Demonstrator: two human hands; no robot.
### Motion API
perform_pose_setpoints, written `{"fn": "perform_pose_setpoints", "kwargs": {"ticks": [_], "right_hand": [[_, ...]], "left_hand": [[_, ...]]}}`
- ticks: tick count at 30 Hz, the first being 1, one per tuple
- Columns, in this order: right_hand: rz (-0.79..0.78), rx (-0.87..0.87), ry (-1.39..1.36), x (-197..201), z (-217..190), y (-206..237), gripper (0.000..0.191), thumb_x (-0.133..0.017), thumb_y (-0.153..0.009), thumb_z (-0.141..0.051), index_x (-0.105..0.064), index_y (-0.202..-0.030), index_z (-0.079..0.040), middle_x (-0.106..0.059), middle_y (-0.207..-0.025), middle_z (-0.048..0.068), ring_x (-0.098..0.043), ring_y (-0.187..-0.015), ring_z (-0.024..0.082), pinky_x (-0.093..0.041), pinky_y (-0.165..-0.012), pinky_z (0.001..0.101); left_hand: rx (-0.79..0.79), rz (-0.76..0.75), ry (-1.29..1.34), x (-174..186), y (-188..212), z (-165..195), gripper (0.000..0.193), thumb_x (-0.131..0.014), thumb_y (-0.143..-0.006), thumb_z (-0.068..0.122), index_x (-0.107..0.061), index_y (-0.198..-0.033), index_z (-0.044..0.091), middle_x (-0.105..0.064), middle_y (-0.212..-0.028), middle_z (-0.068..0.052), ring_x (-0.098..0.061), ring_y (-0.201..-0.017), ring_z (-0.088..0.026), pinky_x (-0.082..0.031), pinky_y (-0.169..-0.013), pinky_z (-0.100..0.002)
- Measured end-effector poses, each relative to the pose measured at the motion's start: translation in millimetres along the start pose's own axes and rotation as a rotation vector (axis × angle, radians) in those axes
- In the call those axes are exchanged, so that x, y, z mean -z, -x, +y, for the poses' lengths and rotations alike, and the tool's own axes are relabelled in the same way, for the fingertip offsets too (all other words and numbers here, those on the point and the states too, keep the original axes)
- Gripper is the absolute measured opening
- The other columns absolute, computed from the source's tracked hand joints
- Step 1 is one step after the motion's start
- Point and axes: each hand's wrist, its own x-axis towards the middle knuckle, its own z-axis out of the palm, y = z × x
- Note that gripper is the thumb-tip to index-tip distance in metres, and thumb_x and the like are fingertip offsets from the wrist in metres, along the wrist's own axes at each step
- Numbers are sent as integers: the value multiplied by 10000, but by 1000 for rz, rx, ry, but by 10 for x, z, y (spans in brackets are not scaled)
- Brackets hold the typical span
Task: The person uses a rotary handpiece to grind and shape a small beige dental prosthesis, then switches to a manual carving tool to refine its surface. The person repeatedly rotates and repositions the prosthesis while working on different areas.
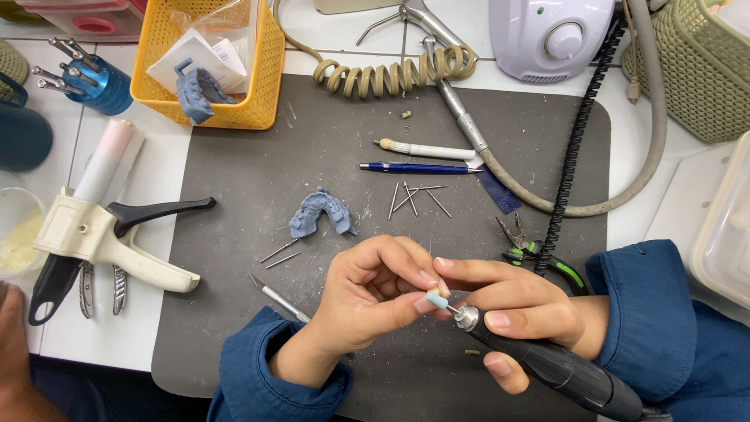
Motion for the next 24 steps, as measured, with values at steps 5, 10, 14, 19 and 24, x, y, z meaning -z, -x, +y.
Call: {"fn": "perform_pose_setpoints", "kwargs": {"ticks": [5, 10, 14, 19, 24], "right_hand": [[83, -72, -57, -30, -19, 23, 400, -652, -983, -117, -443, -1318, -54, -663, -1113, 228, -637, -1249, 545, -623, -1058, 582], [87, -74, -58, -45, -23, 32, 393, -647, -982, -124, -451, -1315, -52, -665, -1107, 225, -650, -1238, 538, -617, -1062, 589], [72, -38, -42, -48, -7, 22, 390, -652, -972, -131, -457, -1299, -45, -660, -1088, 215, -656, -1223, 531, -618, -1047, 589], [54, -25, -29, -25, -2, 22, 389, -657, -964, -129, -457, -1286, -45, -657, -1074, 216, -644, -1221, 538, -627, -1018, 578], [98, -98, -81, -29, -37, 43, 377, -645, -994, -120, -445, -1308, -54, -665, -1108, 232, -631, -1270, 543, -643, -1041, 573]], "left_hand": [[-12, 0, 8, 6, -6, -12, 171, -683, -981, -129, -627, -1105, -26, -673, -1123, -164, -742, -1023, -244, -655, -931, -353], [-4, 0, 11, 2, -12, -11, 164, -683, -982, -129, -629, -1100, -29, -672, -1121, -167, -741, -1032, -251, -656, -948, -366], [9, 3, 4, -1, -1, 1, 165, -682, -985, -127, -631, -1108, -29, -673, -1120, -167, -736, -1031, -244, -660, -948, -368], [7, 1, 4, -10, 4, 3, 153, -686, -993, -119, -634, -1111, -36, -672, -1119, -169, -737, -1000, -235, -658, -948, -367], [9, 12, 19, -16, -11, 0, 148, -687, -987, -103, -632, -1109, -40, -671, -1112, -171, -735, -1029, -239, -664, -944, -374]]}}
